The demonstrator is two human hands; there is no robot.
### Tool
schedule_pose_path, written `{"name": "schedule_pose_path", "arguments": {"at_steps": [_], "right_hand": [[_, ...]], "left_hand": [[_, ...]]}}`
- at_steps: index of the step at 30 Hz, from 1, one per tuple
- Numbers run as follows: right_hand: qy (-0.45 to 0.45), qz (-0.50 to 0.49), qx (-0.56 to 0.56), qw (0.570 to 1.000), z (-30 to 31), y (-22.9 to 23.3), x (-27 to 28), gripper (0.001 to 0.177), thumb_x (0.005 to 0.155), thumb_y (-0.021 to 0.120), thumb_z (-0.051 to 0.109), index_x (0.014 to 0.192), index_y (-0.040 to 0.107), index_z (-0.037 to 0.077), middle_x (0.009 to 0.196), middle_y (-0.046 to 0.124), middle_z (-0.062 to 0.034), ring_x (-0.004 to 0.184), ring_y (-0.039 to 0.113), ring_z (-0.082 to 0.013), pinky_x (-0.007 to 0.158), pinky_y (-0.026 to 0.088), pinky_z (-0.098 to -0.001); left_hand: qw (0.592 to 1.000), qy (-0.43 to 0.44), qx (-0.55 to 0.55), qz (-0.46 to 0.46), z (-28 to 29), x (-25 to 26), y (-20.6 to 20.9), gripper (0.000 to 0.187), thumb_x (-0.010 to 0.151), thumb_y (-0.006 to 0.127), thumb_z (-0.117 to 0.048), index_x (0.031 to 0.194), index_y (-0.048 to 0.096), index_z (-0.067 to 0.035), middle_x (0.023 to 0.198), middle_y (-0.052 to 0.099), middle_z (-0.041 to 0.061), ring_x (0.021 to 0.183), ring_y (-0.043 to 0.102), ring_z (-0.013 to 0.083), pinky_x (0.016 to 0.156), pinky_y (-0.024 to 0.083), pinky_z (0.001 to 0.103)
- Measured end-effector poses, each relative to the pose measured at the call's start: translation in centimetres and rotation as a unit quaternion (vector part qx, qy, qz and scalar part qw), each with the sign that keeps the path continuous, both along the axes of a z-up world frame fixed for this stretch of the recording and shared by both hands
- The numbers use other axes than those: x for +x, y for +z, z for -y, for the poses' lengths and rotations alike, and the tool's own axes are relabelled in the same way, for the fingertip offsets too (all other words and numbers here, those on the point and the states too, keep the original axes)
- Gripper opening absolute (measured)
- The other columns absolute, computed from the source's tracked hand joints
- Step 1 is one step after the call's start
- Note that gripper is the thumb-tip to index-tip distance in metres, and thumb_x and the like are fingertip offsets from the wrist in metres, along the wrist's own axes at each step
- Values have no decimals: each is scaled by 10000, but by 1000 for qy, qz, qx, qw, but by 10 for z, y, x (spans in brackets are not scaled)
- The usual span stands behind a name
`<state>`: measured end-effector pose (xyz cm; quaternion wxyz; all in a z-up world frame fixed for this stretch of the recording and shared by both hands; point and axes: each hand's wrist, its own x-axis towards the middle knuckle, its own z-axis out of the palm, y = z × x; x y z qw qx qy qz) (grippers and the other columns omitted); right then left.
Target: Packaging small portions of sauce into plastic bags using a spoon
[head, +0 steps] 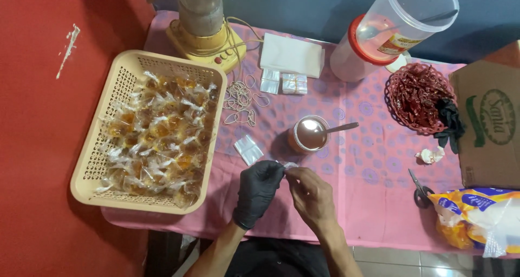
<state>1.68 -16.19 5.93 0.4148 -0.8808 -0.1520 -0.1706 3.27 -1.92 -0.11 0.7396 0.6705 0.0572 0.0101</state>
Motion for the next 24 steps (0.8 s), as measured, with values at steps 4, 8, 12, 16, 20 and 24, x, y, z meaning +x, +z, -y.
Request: {"name": "schedule_pose_path", "arguments": {"at_steps": [4,8,12,16,20,24], "right_hand": [[4,-179,-57,982,11,-19,9,221,946,604,61,1129,722,93,957,823,-75,765,788,-230,655,604,-340],[-1,-194,-107,975,8,-26,11,341,958,658,97,664,487,68,542,411,-33,563,327,-89,484,287,-356],[-95,-284,147,943,-6,0,15,125,891,745,76,897,852,14,821,812,-5,780,636,-34,600,540,-214],[-146,-342,258,892,-4,13,15,218,863,793,219,957,859,34,577,652,-65,432,450,-111,435,394,-240],[-137,-324,285,892,5,4,12,144,844,822,160,886,845,24,477,578,-75,468,490,-120,527,408,-267],[-142,-310,281,897,1,8,15,207,842,820,172,979,846,18,625,728,-83,451,491,-98,472,398,-225]], "left_hand": [[994,-13,62,92,1,6,2,107,963,697,-166,905,726,-82,827,741,25,764,674,122,723,558,302],[979,-36,112,165,1,5,12,121,1005,631,-154,929,690,-79,846,702,62,771,664,184,734,541,343],[964,-24,122,233,-9,15,27,94,1004,642,-131,1011,713,-70,918,652,76,885,621,247,776,519,363],[982,-115,-124,83,-12,15,34,310,929,749,-136,1225,657,-112,1187,674,74,987,699,187,816,648,346],[972,-118,-193,68,-2,13,9,209,976,681,-113,1168,748,-62,1125,784,85,974,733,167,824,640,331],[977,-114,-150,104,7,13,4,268,1032,598,-112,1275,687,-41,1218,721,121,1076,706,205,887,666,341]]}}
